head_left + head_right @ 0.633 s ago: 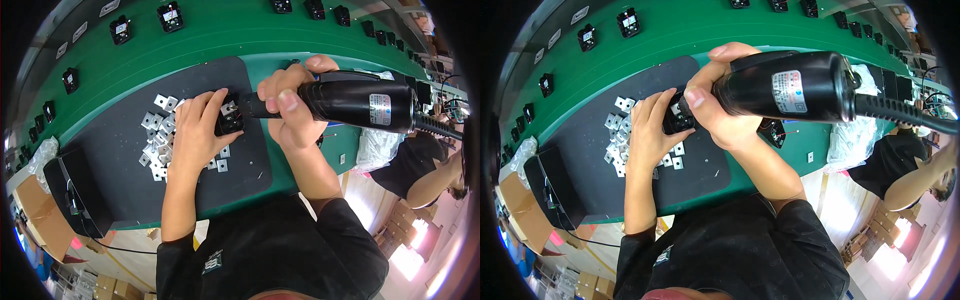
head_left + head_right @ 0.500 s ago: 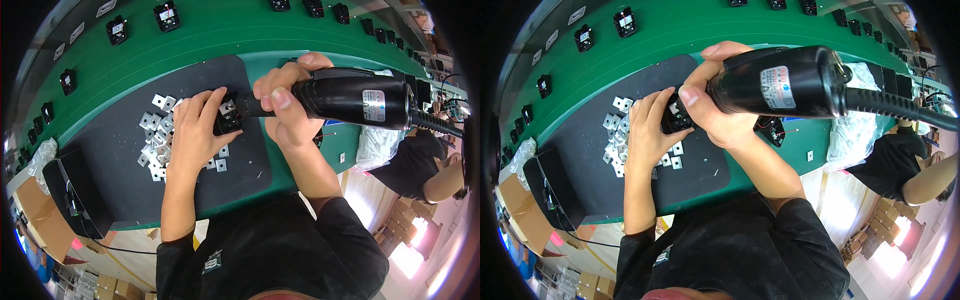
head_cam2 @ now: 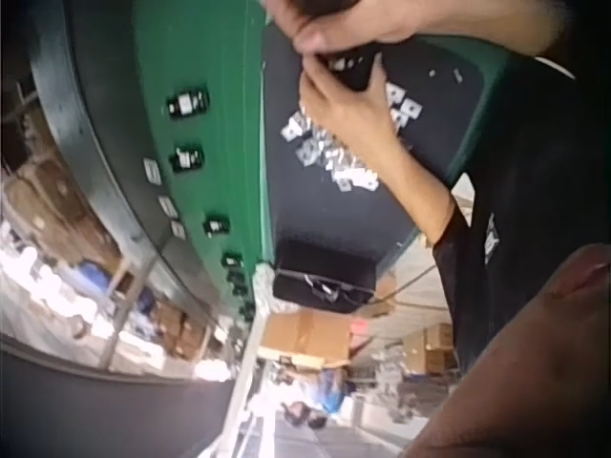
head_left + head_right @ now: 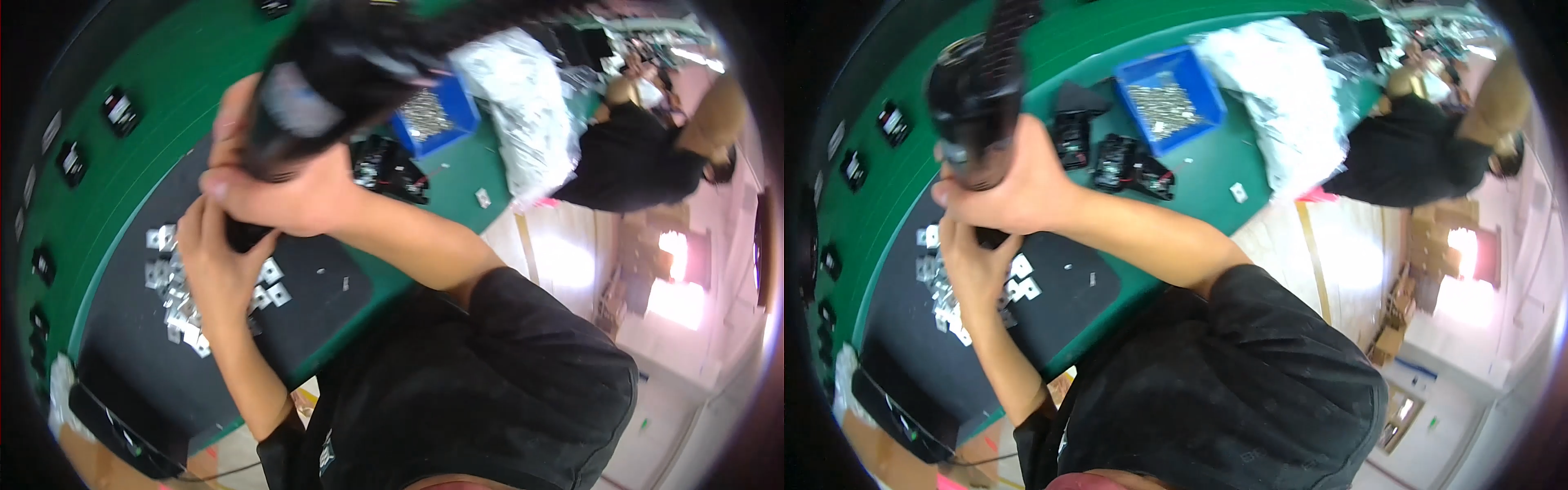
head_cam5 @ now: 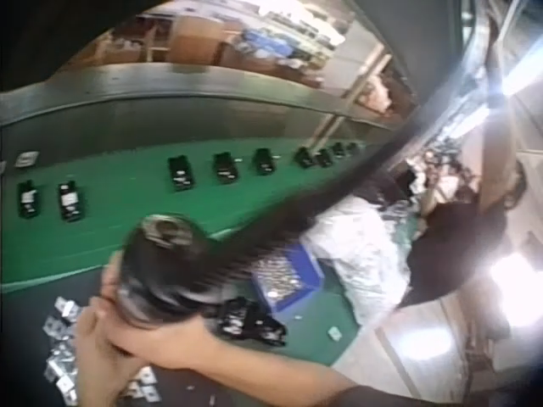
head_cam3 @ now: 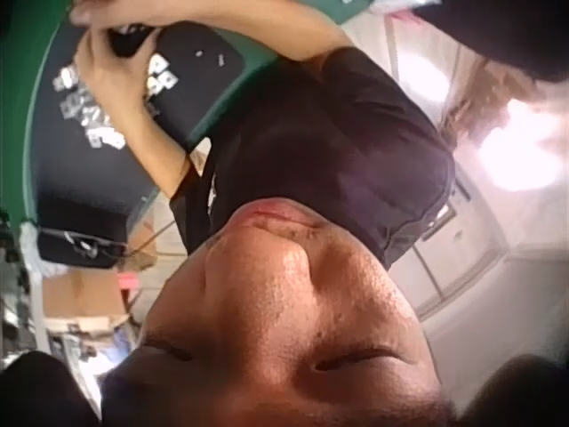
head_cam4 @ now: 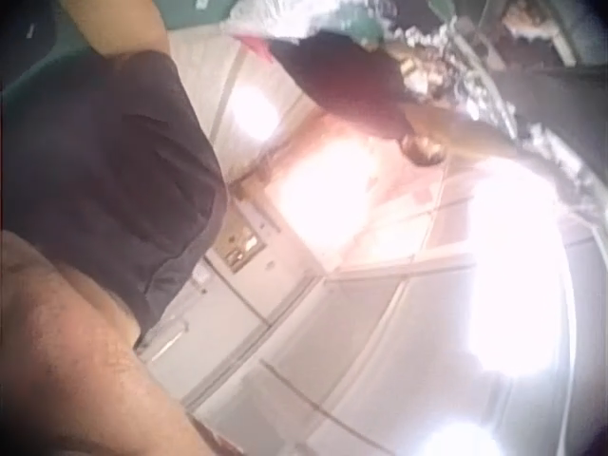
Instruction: The person assembles electronic components into a housing with screws using an electric screwdriver.
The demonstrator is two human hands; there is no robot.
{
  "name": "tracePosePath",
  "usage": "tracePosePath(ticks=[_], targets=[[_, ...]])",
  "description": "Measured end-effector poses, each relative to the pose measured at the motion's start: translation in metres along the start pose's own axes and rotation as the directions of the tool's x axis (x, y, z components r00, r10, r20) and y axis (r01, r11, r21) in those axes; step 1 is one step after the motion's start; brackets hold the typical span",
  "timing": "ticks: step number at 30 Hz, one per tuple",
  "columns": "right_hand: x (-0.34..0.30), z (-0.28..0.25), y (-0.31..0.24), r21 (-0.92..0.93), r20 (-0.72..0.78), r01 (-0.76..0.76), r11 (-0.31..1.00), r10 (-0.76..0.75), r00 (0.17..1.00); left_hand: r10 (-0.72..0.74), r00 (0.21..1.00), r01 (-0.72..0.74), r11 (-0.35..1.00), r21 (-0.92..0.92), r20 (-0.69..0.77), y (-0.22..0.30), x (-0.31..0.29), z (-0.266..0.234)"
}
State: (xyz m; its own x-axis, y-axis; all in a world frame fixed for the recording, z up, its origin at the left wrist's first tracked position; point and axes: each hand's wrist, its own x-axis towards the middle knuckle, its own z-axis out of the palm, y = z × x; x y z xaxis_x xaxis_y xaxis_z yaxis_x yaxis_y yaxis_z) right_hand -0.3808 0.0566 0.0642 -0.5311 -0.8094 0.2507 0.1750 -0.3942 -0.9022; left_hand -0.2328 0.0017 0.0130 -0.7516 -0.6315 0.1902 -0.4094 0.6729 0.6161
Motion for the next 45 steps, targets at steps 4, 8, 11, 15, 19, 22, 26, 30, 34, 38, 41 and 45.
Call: tracePosePath(ticks=[4, 8, 11, 15, 19, 22, 26, 30, 34, 38, 41, 45], targets=[[-0.002, 0.007, 0.004, -0.012, -0.008, 0.099, 0.995, -0.099, 0.995, 0.007, 1.0, -0.007, 1.0, -0.02, 0.0, 0.008, 0.002, -0.004], [-0.004, 0.018, 0.0, 0.055, -0.061, 0.109, 0.993, -0.106, 0.993, 0.059, 0.998, -0.059, 0.998, -0.007, -0.029, 0.017, 0.0, -0.008], [-0.005, 0.009, -0.002, 0.117, -0.032, 0.044, 0.992, -0.04, 0.999, 0.041, 0.999, -0.041, 0.999, 0.025, -0.02, 0.018, 0.007, 0.0], [0.0, 0.012, -0.039, 0.113, -0.032, 0.199, 0.973, -0.197, 0.98, 0.111, 0.994, -0.11, 0.993, 0.04, -0.021, 0.031, 0.014, 0.0], [-0.002, 0.019, -0.087, 0.323, -0.01, 0.173, 0.931, -0.179, 0.984, 0.201, 0.972, -0.189, 0.977, 0.097, -0.123, 0.016, 0.012, 0.001], [-0.026, -0.005, -0.092, 0.243, 0.03, 0.092, 0.966, -0.102, 0.994, 0.154, 0.986, -0.151, 0.988, 0.037, -0.071, 0.016, 0.001, -0.006], [-0.071, -0.046, -0.104, -0.046, -0.037, -0.111, 0.993, 0.109, 0.993, 0.14, 0.99, -0.138, 0.989, 0.05, -0.036, 0.01, -0.006, 0.006], [-0.103, -0.069, -0.094, -0.253, -0.121, -0.047, 0.966, 0.016, 0.993, 0.144, 0.989, -0.141, 0.988, 0.06, -0.045, 0.009, -0.009, 0.007], [-0.118, -0.082, -0.087, -0.272, -0.178, -0.192, 0.943, 0.147, 0.973, 0.141, 0.989, -0.136, 0.985, 0.102, -0.05, 0.012, -0.011, 0.004], [-0.123, -0.085, -0.086, -0.33, -0.116, -0.141, 0.933, 0.108, 0.987, 0.198, 0.979, -0.191, 0.975, 0.114, -0.049, 0.005, -0.008, 0.007], [-0.124, -0.087, -0.086, -0.313, -0.097, -0.127, 0.941, 0.101, 0.99, 0.214, 0.976, -0.209, 0.97, 0.122, -0.028, 0.003, -0.005, 0.008], [-0.12, -0.094, -0.081, -0.36, -0.087, -0.105, 0.927, 0.078, 0.993, 0.183, 0.982, -0.176, 0.973, 0.149, -0.037, 0.007, -0.001, 0.011]])
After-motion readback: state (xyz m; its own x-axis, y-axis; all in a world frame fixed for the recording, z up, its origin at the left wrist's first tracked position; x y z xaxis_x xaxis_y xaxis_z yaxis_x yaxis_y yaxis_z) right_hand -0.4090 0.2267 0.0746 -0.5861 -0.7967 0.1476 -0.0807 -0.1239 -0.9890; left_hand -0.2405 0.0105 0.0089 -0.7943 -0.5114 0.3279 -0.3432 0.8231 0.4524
